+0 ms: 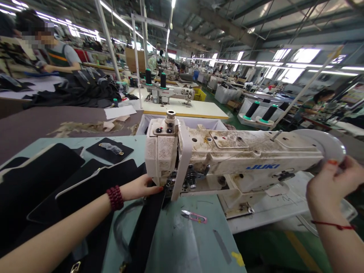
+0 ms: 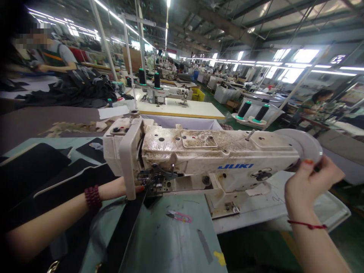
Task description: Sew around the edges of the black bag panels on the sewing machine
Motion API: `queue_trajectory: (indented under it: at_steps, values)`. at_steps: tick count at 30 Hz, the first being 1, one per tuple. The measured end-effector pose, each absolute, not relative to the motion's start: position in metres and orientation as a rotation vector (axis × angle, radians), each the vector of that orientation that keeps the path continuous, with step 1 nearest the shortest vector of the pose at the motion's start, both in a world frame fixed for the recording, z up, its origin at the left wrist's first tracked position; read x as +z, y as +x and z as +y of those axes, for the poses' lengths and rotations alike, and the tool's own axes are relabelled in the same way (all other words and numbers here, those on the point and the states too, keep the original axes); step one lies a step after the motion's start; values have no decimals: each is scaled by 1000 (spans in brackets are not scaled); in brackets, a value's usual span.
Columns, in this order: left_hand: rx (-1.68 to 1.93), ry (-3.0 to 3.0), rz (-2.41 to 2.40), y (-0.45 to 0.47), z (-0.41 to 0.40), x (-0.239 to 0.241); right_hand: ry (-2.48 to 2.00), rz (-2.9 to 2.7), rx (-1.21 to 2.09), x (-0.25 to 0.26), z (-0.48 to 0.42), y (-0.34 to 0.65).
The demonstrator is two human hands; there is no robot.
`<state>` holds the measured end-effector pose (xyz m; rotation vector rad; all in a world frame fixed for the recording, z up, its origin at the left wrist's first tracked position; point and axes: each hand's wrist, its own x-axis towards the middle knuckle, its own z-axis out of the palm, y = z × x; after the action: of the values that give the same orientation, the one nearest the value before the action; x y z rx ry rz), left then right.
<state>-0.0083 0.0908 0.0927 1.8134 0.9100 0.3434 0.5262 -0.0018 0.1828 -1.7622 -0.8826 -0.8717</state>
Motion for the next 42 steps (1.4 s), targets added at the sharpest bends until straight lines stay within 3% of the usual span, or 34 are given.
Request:
queue_trajectory:
  at_steps: [3, 5, 7, 10, 12, 32, 39, 42]
  values:
    - [317, 1746, 890, -12, 87, 88, -1526, -977, -694, 160, -32, 431]
    - [357, 1643, 882, -11, 82, 81, -1550, -1233, -89, 124, -45, 352]
    - [434, 1538, 880, -9, 77, 75, -1422, -1479, 729, 84, -49, 277]
    - [491, 1479, 884, -5, 72, 71, -1351, -1367, 1218, 44, -37, 198]
    - [491, 1480, 884, -3, 72, 73, -1335, -1180, 1352, 38, -25, 171]
    - [693, 1334, 988, 2, 92, 79, -1347, -1153, 1238, 59, -14, 158]
    - [975, 993, 1052, -14, 30, 17, -1354, -1183, 1233, 49, -16, 158]
    - [1044, 1132, 1107, -8, 2, -3, -1377, -1367, 1234, 49, -29, 172]
